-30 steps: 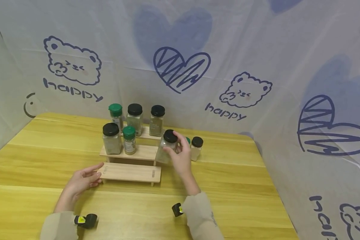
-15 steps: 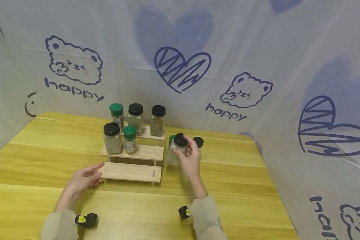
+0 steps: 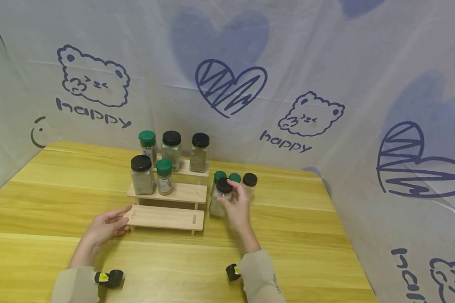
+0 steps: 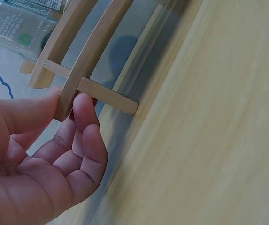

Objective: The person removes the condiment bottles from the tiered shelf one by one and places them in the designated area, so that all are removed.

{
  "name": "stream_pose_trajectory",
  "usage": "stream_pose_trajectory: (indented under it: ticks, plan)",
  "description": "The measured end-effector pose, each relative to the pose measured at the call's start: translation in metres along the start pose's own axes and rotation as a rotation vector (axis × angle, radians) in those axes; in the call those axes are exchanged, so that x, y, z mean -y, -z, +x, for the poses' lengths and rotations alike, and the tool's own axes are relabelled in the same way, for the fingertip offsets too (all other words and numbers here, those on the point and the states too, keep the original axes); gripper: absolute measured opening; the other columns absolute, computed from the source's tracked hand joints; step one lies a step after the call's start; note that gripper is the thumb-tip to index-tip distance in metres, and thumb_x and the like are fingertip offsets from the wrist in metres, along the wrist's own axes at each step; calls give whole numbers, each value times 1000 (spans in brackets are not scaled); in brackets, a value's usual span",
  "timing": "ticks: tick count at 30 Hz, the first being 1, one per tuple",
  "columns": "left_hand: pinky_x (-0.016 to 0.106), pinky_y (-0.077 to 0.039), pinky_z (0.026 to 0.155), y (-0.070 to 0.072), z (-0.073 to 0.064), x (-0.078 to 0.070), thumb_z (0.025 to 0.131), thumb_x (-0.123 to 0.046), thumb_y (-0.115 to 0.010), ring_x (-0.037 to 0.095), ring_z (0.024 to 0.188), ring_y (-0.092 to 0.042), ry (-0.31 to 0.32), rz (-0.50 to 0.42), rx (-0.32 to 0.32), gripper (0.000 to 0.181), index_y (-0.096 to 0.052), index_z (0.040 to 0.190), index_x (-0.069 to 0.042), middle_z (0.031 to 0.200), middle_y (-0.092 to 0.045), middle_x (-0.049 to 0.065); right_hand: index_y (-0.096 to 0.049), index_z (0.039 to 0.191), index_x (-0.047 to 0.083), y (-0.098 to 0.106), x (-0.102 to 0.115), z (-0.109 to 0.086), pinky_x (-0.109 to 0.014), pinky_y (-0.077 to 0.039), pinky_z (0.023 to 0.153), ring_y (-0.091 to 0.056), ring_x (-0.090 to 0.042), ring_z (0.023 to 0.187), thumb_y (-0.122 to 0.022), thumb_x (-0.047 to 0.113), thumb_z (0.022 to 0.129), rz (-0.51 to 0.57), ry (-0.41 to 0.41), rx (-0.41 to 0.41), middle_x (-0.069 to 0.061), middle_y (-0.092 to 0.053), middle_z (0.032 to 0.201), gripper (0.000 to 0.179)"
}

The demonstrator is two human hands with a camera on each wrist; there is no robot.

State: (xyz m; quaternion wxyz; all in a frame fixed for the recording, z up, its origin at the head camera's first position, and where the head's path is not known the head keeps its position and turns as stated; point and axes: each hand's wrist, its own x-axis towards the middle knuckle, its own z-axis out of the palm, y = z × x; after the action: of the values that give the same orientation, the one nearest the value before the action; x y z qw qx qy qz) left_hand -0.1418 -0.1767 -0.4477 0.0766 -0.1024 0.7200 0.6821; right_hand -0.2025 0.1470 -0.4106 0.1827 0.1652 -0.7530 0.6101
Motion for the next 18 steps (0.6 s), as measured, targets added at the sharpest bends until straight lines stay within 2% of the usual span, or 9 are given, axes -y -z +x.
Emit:
stream_pose_trajectory:
  ticks: [4,10,14,18]
  plan:
    - [24,-50,62,0,0,1,89,-4,-53,11,69,-59,-2,-7,2,44,-39,131,3,82,-60,-1,-48,115,-9,-1,-17,-1,-14,-41,59,-51,-25,95,-70,-12,66,-41,-14,16,-23,-48,117,53]
    - [24,-50,62,1,1,1,90,-3,-52,11,69,-59,-3,-1,0,44,-39,131,3,82,-60,0,-47,113,-9,-3,-25,-4,-16,-44,68,-49,-32,106,-68,-14,67,-32,-37,36,-25,-46,119,51]
    - [23,-50,62,1,1,1,90,-3,-52,11,69,-58,-5,1,0,43,-39,131,3,83,-60,0,-47,114,-10,-5,-23,-5,-15,-35,55,-49,-24,92,-68,-14,68,-42,-54,41,-26,-48,116,50]
    - [23,-50,61,1,1,1,90,-3,-52,11,69,-58,-5,1,1,44,-39,131,3,83,-60,0,-46,113,-13,-6,-15,-4,-15,-30,52,-47,-24,86,-66,-17,68,-28,-63,39,-28,-48,114,50]
